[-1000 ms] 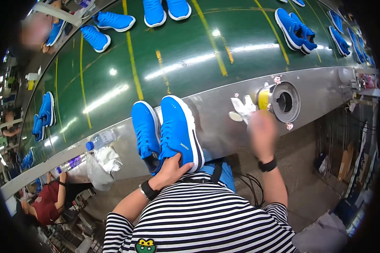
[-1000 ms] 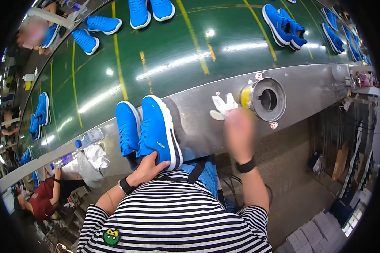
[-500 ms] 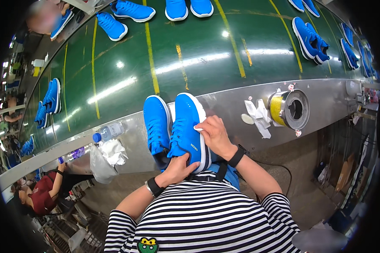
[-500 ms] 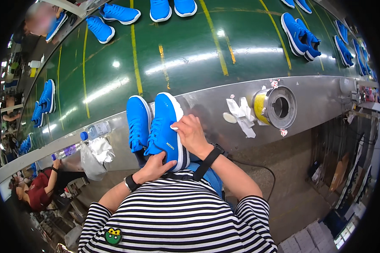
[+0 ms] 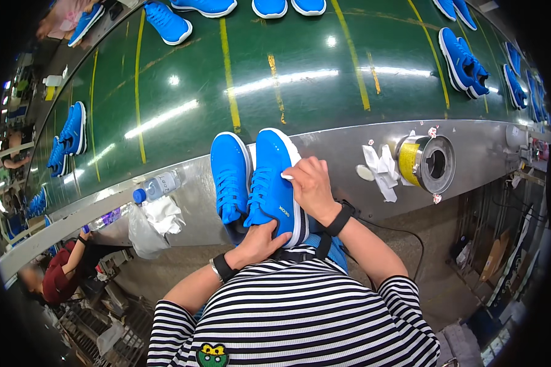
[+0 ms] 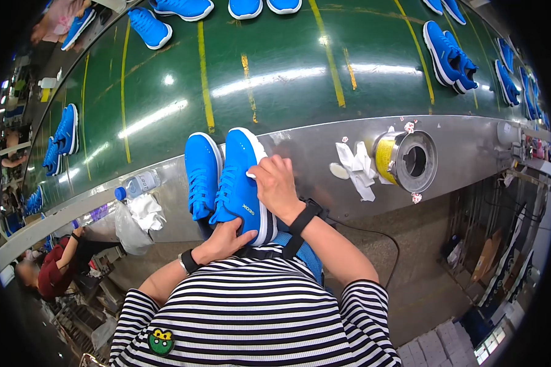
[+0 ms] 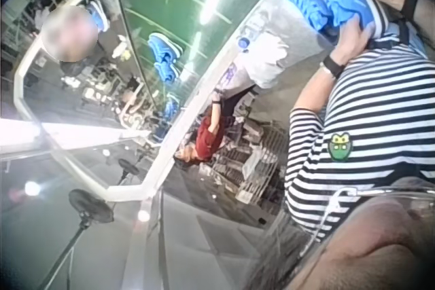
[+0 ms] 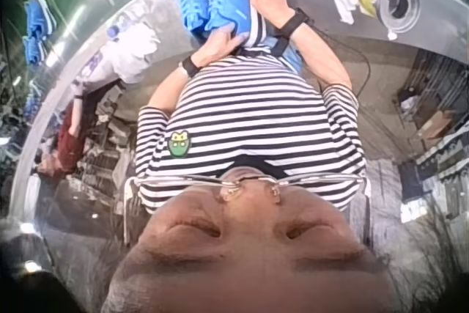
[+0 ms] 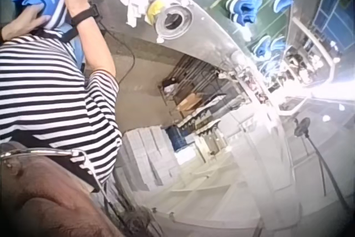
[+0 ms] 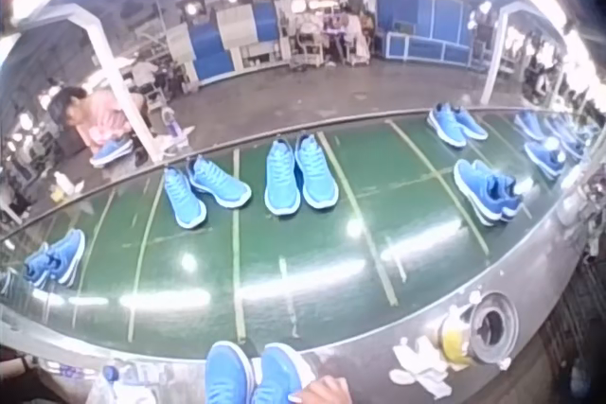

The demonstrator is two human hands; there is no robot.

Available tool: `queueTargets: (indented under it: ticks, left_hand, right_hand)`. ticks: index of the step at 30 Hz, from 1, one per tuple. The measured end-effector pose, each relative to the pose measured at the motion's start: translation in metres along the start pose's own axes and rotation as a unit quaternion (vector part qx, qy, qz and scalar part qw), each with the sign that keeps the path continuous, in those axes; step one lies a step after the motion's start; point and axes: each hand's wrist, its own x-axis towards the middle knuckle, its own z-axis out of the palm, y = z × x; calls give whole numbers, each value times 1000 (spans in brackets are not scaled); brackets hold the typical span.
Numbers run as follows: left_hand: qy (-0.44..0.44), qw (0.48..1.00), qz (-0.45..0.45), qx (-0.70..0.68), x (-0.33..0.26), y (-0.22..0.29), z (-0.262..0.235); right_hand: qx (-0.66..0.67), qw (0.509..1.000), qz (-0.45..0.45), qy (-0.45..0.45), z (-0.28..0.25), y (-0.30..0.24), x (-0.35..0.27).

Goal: The person wipes the white soles and blue uppers of blue sneakers with a white cloth on a factory assembly line. They handle multiple pairs, rotate the shoes to access different sides, and place cleaned pairs back on the conveyor belt.

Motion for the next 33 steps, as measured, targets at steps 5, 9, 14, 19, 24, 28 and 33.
queueTargets:
  ticks: [5,9,14,19,24,28,33]
  left_hand:
    - [-4,1000,-6,-5,1,-2,-4]
    - [-11,999,-39,-23,3,5,-13]
    - [0,1000,-18,-12,4,4,-10]
    - [-7,1000,-14,0,6,-3,-1]
    - [-7,1000,8,22,12,4,5]
    - [-91,996,-3,-2,31,13,9]
    - [-33,987,138,70,39,0,36]
  right_hand:
    - [70,993,46,-79,-20,3,-31]
    - [163,973,159,-26,-24,3,-28]
    - [86,996,17,0,2,5,7]
    - [58,998,28,-18,-1,7,-11]
    - [132,982,89,-97,-21,16,-35]
    - [198,948,249,-19,-38,36,-61]
    - [259,869,412,83,-64,51,-61]
